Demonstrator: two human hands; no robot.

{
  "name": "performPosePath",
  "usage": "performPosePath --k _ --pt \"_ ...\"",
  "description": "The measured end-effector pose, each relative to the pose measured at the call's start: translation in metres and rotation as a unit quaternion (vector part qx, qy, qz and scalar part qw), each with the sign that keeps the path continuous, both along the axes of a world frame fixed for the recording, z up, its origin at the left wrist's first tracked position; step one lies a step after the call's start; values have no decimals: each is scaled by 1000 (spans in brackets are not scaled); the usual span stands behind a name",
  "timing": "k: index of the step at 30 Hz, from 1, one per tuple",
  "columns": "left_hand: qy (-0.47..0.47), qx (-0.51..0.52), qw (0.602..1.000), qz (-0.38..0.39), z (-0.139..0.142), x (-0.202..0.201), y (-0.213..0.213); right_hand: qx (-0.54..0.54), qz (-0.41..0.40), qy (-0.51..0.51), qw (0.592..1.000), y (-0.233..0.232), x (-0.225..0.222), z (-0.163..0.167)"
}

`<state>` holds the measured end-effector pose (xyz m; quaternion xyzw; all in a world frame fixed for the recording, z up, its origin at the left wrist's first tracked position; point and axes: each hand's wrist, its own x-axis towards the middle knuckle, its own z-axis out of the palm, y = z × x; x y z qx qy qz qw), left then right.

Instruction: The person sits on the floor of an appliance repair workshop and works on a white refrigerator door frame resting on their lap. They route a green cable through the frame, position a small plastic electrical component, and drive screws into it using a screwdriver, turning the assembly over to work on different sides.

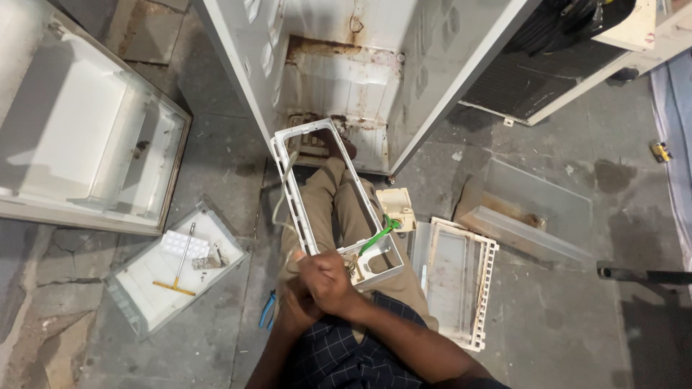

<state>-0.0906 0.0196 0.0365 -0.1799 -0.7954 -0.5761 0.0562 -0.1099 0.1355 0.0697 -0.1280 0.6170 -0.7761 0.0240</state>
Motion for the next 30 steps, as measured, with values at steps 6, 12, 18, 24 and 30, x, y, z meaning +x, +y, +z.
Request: performPosePath --k 6,12,18,24,30 --pt "-48 -14 999 -7 2 -1 -1 38 127 -102 986 6 -11 19" --pt "-92 -17 995 25 4 2 7 33 575 -104 811 16 -70 11" --pt "-231 -83 969 40 2 4 6 -57 524 -79 846 26 -53 -2" --pt "-92 -81 992 37 -6 4 5 8 248 -106 963 11 -19 -5" --pt "-64 -69 995 35 0 7 0 -18 -32 -41 999 12 7 -7"
